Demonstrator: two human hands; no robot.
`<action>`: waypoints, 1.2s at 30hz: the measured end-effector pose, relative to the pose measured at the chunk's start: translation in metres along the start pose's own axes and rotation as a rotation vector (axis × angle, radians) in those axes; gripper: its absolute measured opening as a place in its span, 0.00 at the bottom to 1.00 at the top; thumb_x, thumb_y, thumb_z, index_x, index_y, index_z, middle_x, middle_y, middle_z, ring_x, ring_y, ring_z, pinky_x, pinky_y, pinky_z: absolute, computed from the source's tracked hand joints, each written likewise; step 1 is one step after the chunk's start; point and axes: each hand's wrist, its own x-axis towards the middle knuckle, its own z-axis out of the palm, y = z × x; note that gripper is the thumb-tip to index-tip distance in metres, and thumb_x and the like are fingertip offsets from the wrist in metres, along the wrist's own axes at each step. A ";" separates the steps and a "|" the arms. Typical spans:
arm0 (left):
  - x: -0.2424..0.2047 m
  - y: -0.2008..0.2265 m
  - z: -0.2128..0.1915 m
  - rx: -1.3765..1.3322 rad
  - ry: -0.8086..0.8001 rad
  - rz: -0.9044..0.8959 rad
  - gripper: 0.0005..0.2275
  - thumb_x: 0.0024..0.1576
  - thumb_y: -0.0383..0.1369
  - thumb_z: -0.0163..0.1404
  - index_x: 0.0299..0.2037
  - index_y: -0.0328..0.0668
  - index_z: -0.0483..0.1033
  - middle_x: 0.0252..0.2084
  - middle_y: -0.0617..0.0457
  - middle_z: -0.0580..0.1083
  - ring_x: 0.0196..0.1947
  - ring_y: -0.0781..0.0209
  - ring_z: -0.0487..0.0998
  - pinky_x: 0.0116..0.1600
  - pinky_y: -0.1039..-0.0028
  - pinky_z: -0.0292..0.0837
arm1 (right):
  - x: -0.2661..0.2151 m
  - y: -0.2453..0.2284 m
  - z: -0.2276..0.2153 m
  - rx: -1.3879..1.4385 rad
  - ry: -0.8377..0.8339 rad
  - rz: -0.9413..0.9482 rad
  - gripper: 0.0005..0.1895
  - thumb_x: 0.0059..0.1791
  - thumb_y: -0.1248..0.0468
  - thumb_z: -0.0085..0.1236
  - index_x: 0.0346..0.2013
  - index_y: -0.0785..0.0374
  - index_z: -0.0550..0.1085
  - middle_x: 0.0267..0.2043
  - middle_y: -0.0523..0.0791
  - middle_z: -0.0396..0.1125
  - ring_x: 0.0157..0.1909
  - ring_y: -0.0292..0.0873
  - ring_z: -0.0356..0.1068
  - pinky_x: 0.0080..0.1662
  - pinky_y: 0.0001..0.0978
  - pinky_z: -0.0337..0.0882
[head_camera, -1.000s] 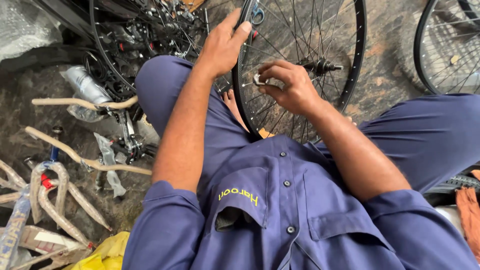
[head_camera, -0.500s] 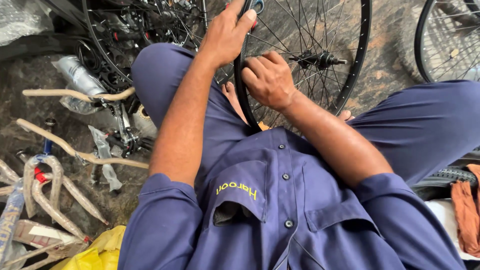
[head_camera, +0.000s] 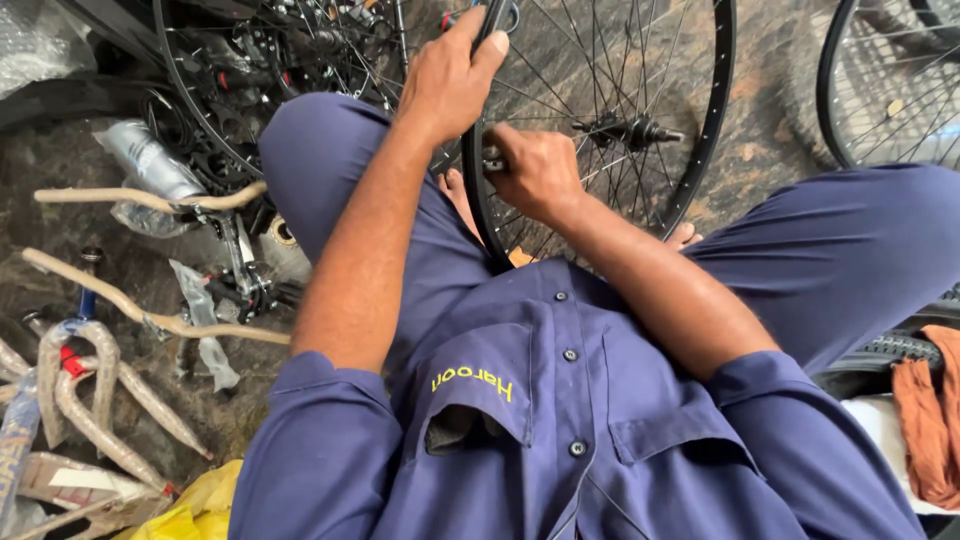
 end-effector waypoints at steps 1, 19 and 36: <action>0.000 -0.001 0.000 -0.011 -0.011 -0.009 0.20 0.65 0.48 0.45 0.59 0.43 0.71 0.42 0.35 0.79 0.46 0.29 0.78 0.50 0.47 0.71 | 0.006 0.007 -0.004 0.071 -0.149 -0.030 0.19 0.45 0.60 0.70 0.48 0.59 0.76 0.39 0.50 0.77 0.42 0.50 0.76 0.45 0.43 0.74; -0.031 0.012 0.002 -0.211 -0.145 0.027 0.28 0.63 0.44 0.49 0.71 0.42 0.58 0.44 0.34 0.78 0.49 0.33 0.80 0.51 0.53 0.72 | 0.040 0.035 -0.046 0.289 0.331 -0.130 0.12 0.51 0.69 0.67 0.46 0.65 0.74 0.40 0.49 0.74 0.42 0.46 0.78 0.45 0.37 0.77; -0.011 0.005 -0.013 -0.118 -0.145 -0.042 0.19 0.63 0.47 0.50 0.55 0.44 0.74 0.34 0.43 0.79 0.37 0.44 0.81 0.42 0.57 0.71 | -0.012 0.010 -0.053 0.428 0.156 -0.174 0.11 0.49 0.67 0.69 0.42 0.67 0.78 0.47 0.50 0.76 0.51 0.43 0.77 0.52 0.36 0.76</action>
